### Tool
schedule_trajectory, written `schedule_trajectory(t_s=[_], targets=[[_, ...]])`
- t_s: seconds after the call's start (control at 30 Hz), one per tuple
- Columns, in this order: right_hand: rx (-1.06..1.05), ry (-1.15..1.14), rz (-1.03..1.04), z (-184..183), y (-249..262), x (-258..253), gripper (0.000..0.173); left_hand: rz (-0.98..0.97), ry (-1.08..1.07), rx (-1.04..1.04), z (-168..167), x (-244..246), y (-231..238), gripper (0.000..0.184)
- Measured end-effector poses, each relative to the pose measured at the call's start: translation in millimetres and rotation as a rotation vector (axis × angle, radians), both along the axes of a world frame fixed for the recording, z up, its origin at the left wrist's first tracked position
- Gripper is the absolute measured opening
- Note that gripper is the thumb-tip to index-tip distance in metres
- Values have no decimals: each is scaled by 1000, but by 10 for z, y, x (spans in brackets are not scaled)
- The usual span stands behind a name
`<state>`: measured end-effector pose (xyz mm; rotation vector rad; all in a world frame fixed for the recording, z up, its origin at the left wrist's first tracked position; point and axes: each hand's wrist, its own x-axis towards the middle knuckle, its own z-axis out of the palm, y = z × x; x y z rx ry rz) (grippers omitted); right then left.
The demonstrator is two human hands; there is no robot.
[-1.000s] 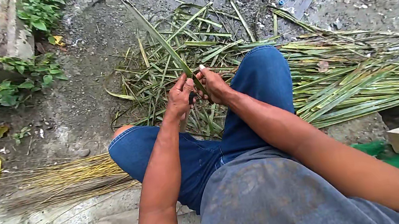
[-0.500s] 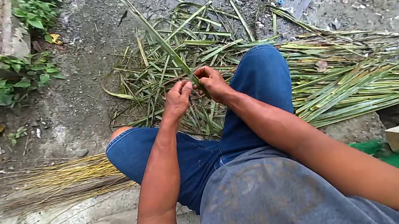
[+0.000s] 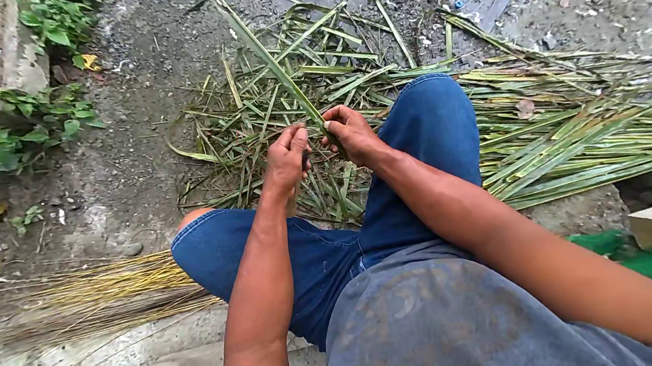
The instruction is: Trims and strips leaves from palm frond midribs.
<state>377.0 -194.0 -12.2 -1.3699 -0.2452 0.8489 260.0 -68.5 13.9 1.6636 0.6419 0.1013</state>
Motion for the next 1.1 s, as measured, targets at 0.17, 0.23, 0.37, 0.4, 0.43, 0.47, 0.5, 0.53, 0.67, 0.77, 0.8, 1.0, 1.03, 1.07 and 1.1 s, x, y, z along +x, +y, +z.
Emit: schedule_trajectory(t_s=[0.17, 0.23, 0.37, 0.4, 0.43, 0.47, 0.5, 0.53, 0.67, 0.77, 0.8, 1.0, 1.03, 1.07, 1.1], targets=[[18, -108, 44, -15, -20, -14, 15, -30, -29, -181, -64, 59, -60, 45], [39, -109, 36, -1, -23, -7, 13, -27, -61, -243, -79, 68, -54, 46], [85, -125, 21, -23, -5, 12, 12, -27, -101, -284, -54, 76, -79, 47], [94, -122, 18, -27, -1, 11, 12, -30, -103, -270, -59, 79, -81, 46], [104, -100, 14, -24, 1, 9, 12, -28, -102, -245, -65, 82, -85, 46], [118, -55, 10, -13, 4, 5, 11, -28, -103, -216, -72, 82, -87, 46], [134, 8, 8, 9, 3, 2, 10, -32, -109, -185, -81, 78, -88, 47], [151, 73, 16, 28, -2, 5, 10, -37, -119, -148, -87, 72, -91, 48], [249, 262, 76, 92, -40, 39, 7, -76, -165, 53, -153, 37, -65, 51], [283, 348, 117, 157, -66, 48, 9, -105, -214, 275, -167, 7, -58, 51], [290, 368, 131, 167, -74, 51, 10, -111, -259, 379, -200, -2, -44, 50], [385, 456, 216, 193, -123, 49, 13, -146, -403, 929, -262, -39, 99, 46], [396, 455, 231, 208, -131, 54, 13, -143, -405, 997, -222, -31, 120, 46], [399, 442, 254, 223, -144, 61, 12, -135, -393, 1043, -164, -19, 150, 47], [389, 414, 284, 240, -165, 59, 12, -110, -370, 1067, -96, -5, 199, 47]])
